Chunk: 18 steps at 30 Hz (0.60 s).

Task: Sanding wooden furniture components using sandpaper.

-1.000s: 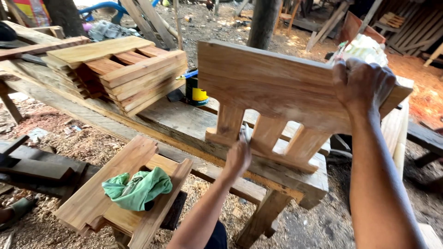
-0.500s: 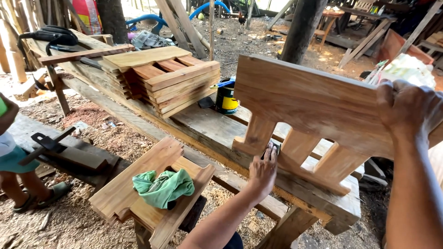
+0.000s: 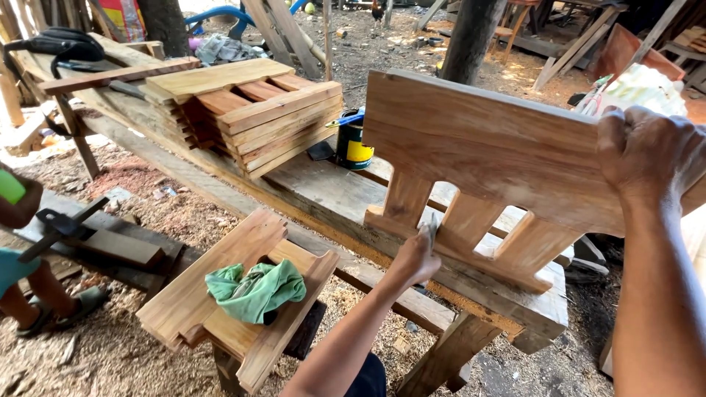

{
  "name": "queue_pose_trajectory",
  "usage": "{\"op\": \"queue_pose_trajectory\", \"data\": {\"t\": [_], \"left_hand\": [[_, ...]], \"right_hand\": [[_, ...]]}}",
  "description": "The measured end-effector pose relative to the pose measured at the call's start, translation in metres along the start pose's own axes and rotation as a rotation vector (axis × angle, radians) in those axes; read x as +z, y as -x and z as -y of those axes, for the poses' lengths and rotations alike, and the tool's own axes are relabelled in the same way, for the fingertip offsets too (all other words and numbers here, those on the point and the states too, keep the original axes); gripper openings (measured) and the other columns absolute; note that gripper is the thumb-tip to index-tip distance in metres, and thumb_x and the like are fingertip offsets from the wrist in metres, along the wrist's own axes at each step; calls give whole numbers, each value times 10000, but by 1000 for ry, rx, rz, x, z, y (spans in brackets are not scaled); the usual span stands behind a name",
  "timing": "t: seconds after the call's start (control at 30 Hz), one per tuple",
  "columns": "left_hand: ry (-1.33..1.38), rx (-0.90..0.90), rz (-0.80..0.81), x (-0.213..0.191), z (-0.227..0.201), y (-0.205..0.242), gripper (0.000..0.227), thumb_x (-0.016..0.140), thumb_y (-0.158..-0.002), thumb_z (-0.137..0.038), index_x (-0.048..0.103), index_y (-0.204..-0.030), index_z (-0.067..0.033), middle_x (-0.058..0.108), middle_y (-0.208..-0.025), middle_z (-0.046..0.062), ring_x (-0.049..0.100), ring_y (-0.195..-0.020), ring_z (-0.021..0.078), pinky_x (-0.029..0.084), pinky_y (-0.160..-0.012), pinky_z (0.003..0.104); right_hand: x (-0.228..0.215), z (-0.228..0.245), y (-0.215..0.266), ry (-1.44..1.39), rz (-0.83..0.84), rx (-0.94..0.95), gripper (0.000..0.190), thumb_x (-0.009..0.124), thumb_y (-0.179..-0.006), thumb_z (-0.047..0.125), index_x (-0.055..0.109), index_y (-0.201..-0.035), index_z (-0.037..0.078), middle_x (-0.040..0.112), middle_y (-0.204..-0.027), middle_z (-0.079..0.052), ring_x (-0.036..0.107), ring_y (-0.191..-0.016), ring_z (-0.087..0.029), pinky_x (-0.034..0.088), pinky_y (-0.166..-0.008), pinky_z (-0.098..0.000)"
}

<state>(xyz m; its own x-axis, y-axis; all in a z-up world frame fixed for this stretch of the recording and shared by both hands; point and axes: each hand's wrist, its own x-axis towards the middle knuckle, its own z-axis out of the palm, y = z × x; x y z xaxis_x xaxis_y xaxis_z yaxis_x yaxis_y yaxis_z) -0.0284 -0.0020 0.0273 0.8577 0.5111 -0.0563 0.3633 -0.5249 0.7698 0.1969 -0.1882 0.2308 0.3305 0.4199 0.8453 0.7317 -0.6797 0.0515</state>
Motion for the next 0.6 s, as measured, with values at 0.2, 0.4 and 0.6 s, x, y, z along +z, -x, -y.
{"op": "queue_pose_trajectory", "data": {"t": [0.2, 0.4, 0.6], "left_hand": [[388, -60, 30, 10, 9, -24, 512, 507, -920, 63, 411, -1422, 44, 687, -1068, 294, 622, -660, 207, 522, -469, 256], [-94, 95, -219, 33, 24, -10, 801, 560, -848, 97, 210, -1566, 34, 509, -1419, 266, 576, -616, 190, 521, -505, 263], [-521, 65, -320, 44, 26, -19, 602, 563, -941, 56, 374, -1504, -38, 429, -1586, 137, 561, -627, 190, 529, -442, 242]], "right_hand": [[-4, 2, 2, 92, -38, -48, 435, 508, -1087, 343, 676, -787, 77, 554, -549, -98, 523, -598, -259, 473, -877, -459], [-12, 16, 2, -324, 58, 130, 473, 528, -1127, 301, 533, -707, 82, 500, -597, -47, 459, -504, -201, 363, -501, -379], [54, -35, 7, -490, 50, 86, 413, 445, -1215, 186, 530, -852, 11, 550, -673, -81, 507, -579, -163, 385, -507, -343]]}}
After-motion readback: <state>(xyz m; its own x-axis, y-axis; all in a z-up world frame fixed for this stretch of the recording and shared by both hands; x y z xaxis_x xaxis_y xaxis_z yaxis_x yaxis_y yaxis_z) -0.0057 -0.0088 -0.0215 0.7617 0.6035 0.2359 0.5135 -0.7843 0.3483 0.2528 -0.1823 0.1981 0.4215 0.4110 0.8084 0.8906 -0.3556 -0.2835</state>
